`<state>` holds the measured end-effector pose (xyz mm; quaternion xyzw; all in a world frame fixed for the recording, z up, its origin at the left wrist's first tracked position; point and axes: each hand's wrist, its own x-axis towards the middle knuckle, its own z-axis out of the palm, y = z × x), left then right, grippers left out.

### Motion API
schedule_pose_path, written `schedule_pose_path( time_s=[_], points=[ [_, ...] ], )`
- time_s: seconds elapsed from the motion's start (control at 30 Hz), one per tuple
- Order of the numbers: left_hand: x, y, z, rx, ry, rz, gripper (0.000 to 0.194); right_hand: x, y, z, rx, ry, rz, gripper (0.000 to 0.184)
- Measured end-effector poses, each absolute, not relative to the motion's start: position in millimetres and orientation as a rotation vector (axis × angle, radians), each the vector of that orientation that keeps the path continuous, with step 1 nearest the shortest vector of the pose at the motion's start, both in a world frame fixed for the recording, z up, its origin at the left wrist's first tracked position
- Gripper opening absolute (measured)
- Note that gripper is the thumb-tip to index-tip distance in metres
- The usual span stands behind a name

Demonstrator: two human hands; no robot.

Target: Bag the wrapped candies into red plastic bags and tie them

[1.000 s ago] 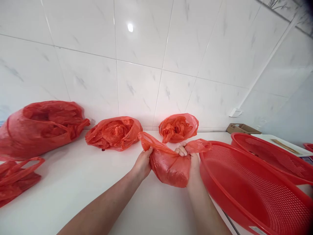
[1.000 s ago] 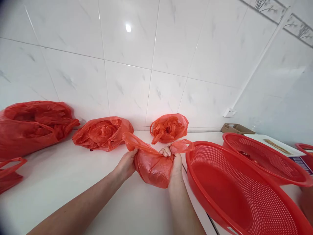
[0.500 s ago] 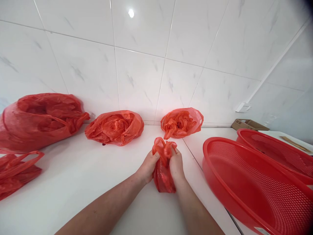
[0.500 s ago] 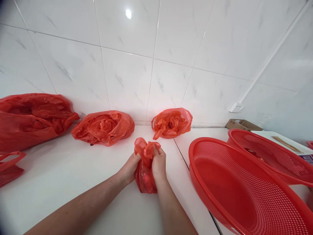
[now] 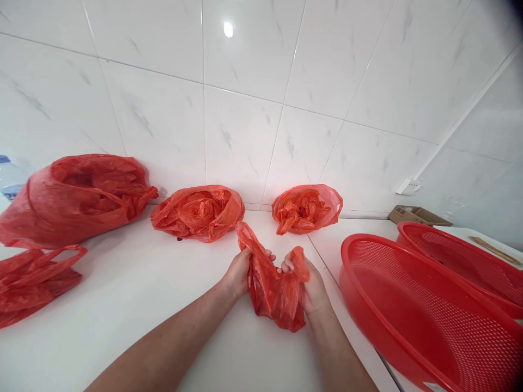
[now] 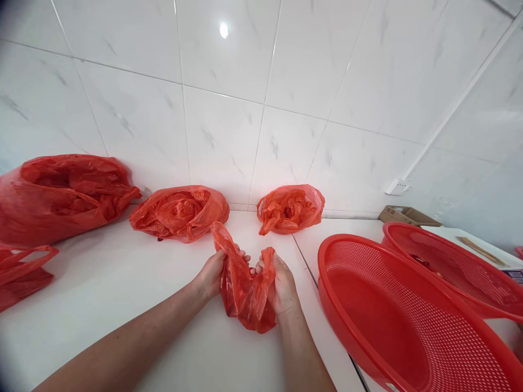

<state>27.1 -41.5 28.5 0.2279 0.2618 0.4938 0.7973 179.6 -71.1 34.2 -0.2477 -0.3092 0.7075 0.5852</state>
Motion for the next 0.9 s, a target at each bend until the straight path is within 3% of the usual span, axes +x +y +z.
schedule_pose_path(
  time_s=[0.27,0.33,0.5,0.67,0.9],
  points=[
    [34,-48,26,0.624,0.531,1.068,0.003,161,-82,35,-0.604,-0.821,1.595,0.026],
    [38,-53,29,0.67,0.552,1.067,0.011,155,-85,38,-0.724,-0.963,1.505,0.023],
    [43,-64,37,0.819,0.565,1.045,0.023,147,-89,45,-0.913,-1.212,1.341,0.045],
    [45,-65,38,1.051,0.655,1.05,0.041,156,-78,34,-0.872,-1.064,1.394,0.023],
    [49,-71,32,1.335,0.667,1.155,0.076,167,-66,24,-1.01,-0.923,1.215,0.026]
  ],
)
